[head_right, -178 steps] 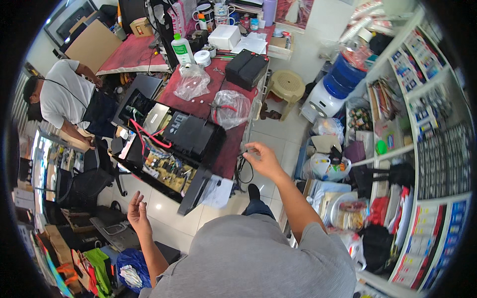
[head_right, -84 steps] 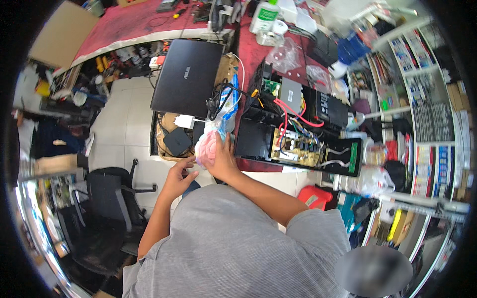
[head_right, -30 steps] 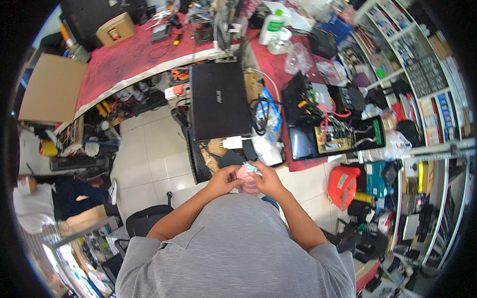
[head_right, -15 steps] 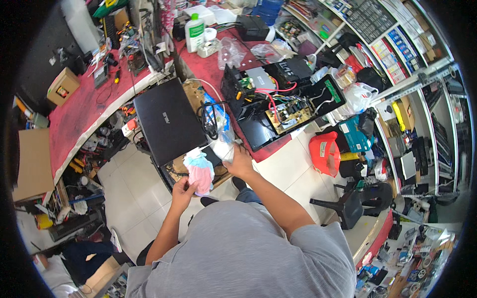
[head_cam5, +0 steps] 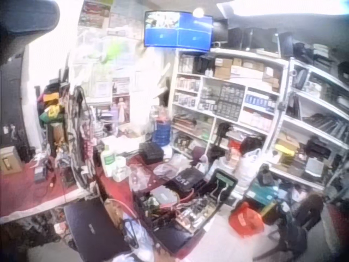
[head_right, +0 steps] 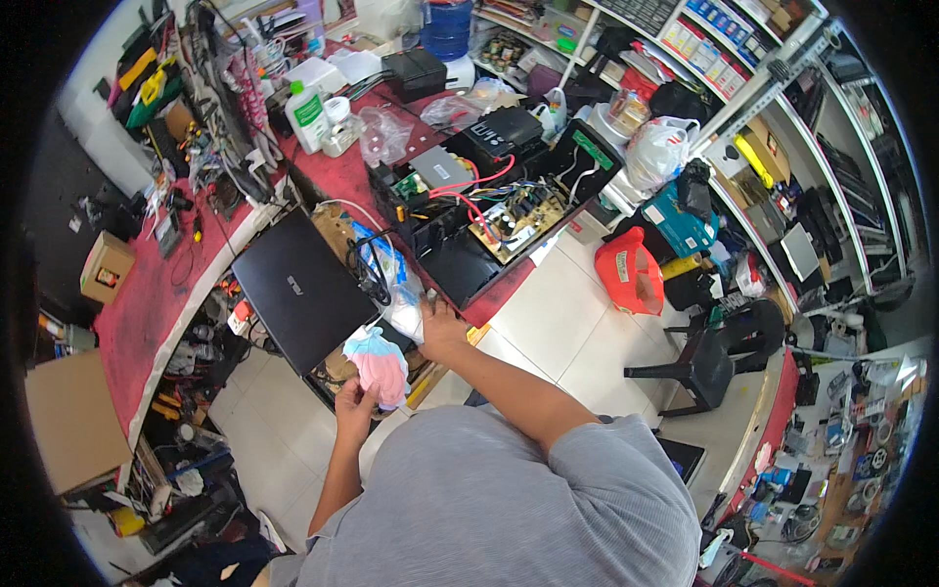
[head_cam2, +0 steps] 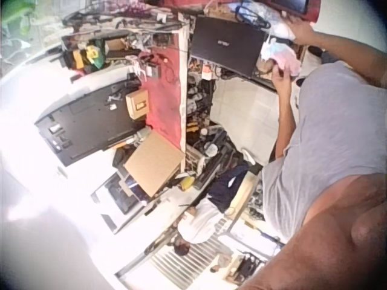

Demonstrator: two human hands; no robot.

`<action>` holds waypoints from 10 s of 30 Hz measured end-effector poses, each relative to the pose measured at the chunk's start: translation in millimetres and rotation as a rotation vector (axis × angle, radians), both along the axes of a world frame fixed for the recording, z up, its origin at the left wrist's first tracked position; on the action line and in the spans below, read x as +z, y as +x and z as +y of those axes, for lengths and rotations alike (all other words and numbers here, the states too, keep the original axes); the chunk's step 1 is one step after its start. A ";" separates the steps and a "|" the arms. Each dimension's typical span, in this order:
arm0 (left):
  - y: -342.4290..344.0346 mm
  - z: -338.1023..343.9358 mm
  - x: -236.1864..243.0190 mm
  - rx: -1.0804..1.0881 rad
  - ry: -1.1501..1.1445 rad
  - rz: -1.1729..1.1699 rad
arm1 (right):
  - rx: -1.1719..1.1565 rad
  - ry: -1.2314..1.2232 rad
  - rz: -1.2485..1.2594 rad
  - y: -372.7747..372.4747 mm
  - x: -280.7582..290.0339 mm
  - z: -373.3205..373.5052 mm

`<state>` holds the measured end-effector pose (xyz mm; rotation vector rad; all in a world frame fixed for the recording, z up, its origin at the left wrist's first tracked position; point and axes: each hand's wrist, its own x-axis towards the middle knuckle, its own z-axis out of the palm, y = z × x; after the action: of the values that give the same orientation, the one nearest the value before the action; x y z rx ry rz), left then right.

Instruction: The person places a black battery into the chassis of an electronic device, fits a black plastic cover over internal components, and uses a screwdriver to tighten a screw inside the casing.

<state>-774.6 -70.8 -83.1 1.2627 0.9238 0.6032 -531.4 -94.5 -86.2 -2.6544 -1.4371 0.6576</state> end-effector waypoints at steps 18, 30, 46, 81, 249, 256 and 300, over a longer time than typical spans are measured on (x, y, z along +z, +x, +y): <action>38.4 22.5 19.2 -0.116 0.026 0.069 | 0.149 0.369 0.083 10.5 -22.5 -41.6; 35.7 1.1 -3.8 -0.087 0.048 0.090 | 0.139 0.540 0.320 39.8 8.8 -135.3; 194.1 -118.8 4.7 -0.118 0.079 0.139 | 0.204 0.341 0.555 230.2 -9.4 -221.1; 530.8 5.1 208.8 0.428 0.913 0.523 | 0.478 0.578 0.789 683.5 42.5 102.4; 735.8 261.0 123.5 1.543 0.008 -1.060 | 1.684 0.133 1.395 599.0 312.3 626.9; 750.5 223.4 132.5 1.430 -0.041 -1.173 | 1.839 0.318 1.379 620.7 324.7 597.5; 589.5 31.8 215.6 1.306 0.409 0.258 | 2.397 0.176 1.081 404.4 448.0 269.6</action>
<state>-185.2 -39.0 132.4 0.9540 1.9030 1.7299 -127.0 175.2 361.7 0.8504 -2.6531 1.1733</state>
